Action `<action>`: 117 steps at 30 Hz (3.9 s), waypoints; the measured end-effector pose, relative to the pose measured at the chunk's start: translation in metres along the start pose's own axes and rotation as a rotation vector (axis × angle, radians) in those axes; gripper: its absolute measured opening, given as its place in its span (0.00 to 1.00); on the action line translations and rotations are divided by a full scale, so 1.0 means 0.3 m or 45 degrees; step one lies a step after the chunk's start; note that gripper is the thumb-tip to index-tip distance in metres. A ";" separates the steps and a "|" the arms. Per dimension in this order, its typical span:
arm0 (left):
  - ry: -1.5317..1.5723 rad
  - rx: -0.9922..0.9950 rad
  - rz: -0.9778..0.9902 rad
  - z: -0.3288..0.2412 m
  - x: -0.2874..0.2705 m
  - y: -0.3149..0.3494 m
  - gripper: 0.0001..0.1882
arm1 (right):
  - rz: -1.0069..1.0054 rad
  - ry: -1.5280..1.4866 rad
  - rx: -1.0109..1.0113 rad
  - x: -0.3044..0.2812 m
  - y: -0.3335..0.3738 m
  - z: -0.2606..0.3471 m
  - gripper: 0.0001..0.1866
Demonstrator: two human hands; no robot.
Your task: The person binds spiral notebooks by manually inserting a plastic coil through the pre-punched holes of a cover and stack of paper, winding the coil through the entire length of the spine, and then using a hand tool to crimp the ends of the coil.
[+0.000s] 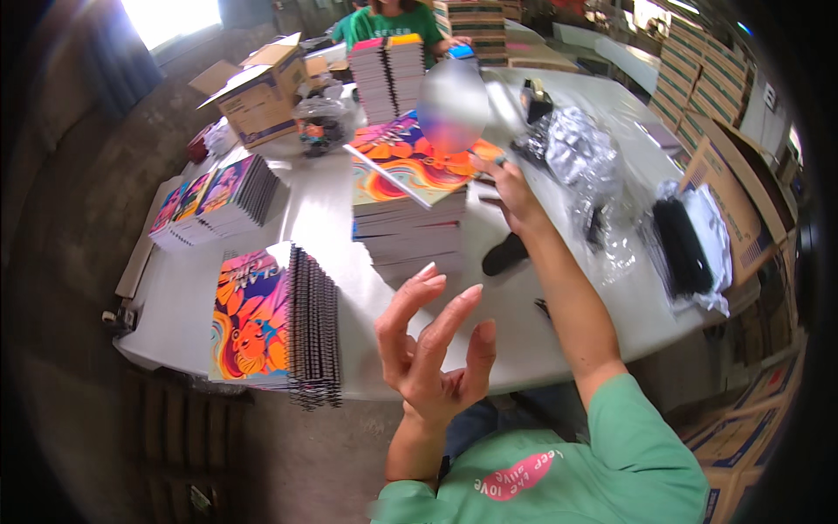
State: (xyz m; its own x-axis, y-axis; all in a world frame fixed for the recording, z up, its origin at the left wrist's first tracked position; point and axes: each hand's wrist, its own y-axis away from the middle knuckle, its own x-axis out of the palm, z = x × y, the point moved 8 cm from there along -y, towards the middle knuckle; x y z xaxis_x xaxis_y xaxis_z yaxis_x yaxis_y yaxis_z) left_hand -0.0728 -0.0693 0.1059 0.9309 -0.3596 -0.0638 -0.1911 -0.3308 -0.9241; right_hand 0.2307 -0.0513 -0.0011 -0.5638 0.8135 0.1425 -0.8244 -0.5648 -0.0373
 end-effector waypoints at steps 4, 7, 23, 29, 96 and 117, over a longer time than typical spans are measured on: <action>-0.184 0.062 0.043 -0.044 -0.010 -0.031 0.17 | -0.155 0.135 -0.755 -0.054 0.088 0.276 0.12; -0.414 -0.044 -0.007 -0.002 -0.075 -0.044 0.30 | -0.116 0.375 -0.859 -0.106 0.291 0.385 0.10; 0.344 -1.306 0.053 0.377 0.131 0.608 0.34 | -0.125 0.447 -0.127 -0.266 0.616 -0.325 0.24; -0.421 -0.442 0.022 0.141 0.158 0.387 0.34 | -0.169 0.360 -0.136 -0.232 0.633 -0.299 0.25; -0.324 -0.134 0.412 0.041 0.303 0.326 0.11 | 0.653 0.729 -0.400 -0.259 0.631 0.127 0.07; -0.620 -0.116 0.428 0.048 0.245 0.342 0.24 | 0.311 0.954 -0.641 -0.262 0.723 0.179 0.13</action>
State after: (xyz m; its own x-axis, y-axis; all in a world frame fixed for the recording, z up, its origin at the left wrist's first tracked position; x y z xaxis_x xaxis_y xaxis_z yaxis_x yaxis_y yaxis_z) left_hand -0.0196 -0.1172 0.0009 0.8462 -0.0231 -0.5324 -0.5057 -0.3495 -0.7887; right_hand 0.0990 -0.2451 0.0328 -0.4652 0.6561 -0.5943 -0.5043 -0.7482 -0.4312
